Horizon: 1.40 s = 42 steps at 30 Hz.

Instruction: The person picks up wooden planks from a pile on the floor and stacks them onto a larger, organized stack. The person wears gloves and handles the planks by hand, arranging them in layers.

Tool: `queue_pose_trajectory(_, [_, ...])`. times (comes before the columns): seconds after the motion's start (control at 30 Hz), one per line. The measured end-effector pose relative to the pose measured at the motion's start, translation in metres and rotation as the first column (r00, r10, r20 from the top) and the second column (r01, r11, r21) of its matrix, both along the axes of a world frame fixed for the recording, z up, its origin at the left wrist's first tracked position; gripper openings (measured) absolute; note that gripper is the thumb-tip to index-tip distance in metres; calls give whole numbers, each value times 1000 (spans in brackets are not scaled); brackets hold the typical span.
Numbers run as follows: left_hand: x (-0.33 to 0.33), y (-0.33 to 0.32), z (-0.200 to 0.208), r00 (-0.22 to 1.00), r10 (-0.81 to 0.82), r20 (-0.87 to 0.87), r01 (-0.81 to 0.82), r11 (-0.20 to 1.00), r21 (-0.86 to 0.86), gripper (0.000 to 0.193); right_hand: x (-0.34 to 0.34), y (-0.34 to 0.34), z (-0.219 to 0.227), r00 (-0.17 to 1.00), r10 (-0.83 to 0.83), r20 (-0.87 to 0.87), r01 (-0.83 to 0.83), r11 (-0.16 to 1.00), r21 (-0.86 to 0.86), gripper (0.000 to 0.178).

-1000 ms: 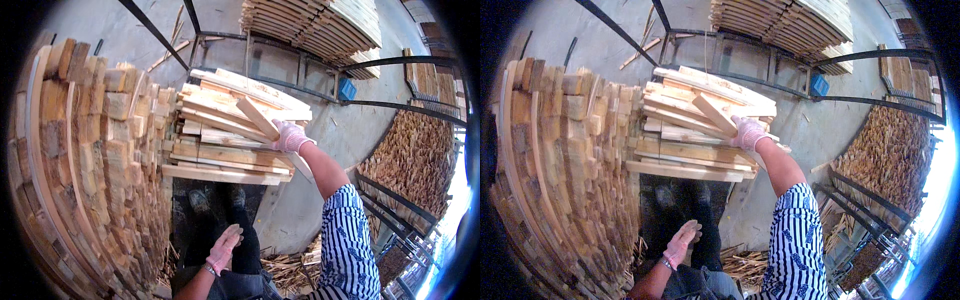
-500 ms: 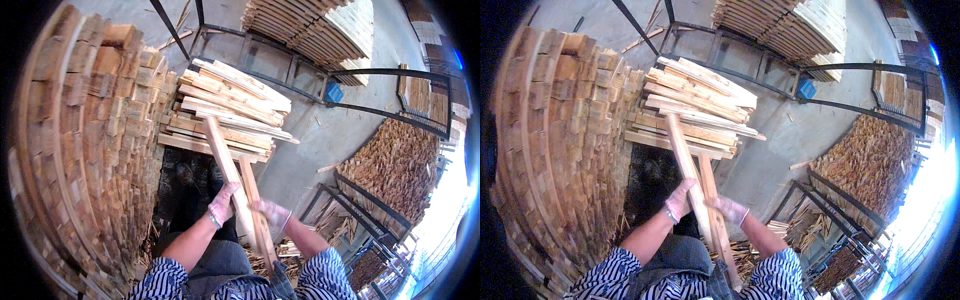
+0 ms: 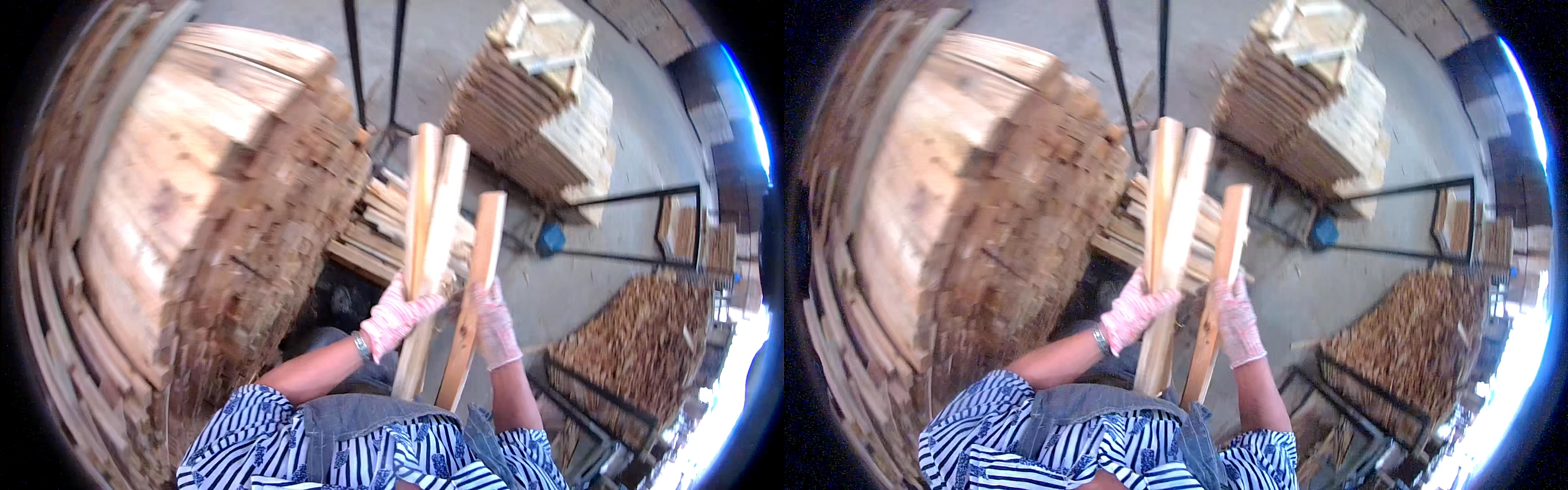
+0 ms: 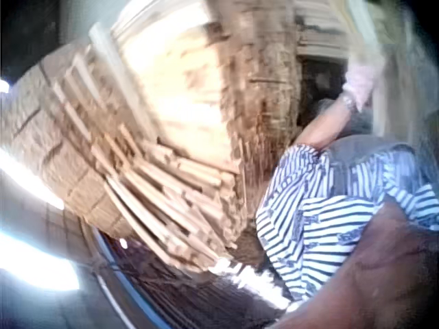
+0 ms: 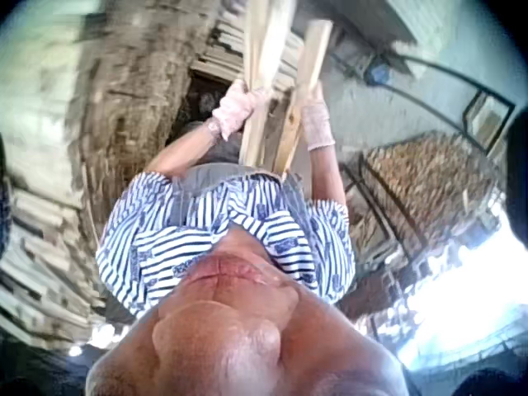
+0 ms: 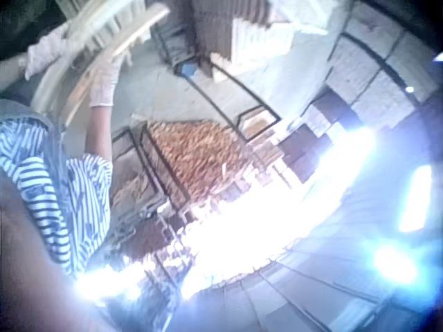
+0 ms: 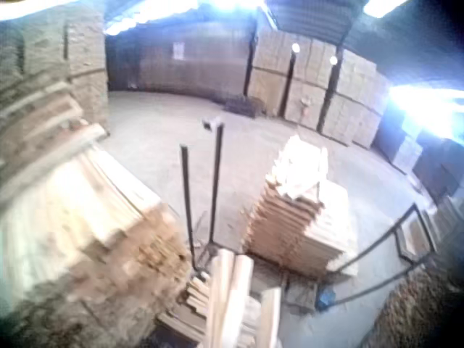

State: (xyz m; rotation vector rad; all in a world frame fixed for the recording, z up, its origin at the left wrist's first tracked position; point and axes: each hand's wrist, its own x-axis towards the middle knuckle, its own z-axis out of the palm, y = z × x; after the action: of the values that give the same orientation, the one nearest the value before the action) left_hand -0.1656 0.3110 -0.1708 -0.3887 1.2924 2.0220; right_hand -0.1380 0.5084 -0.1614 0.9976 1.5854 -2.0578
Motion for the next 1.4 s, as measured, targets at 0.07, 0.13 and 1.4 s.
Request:
queue_pose_trajectory(0.07, [-13,-5,41,975,-20,-221,-9,992,-129,85,-47,-33,81,963,222,-150,-173,943,286,75])
queue_pose_trajectory(0.13, [-12,-13,47,861,51,-506,-82,996,-39,94,-52,-64,110,778,555,-295,-262,713,650,94])
queue_pose_trajectory(1.4, [24,-249,348,165,355,-920,-827,558,67,71,-274,-267,423,-441,667,-600,-650,224,726,62])
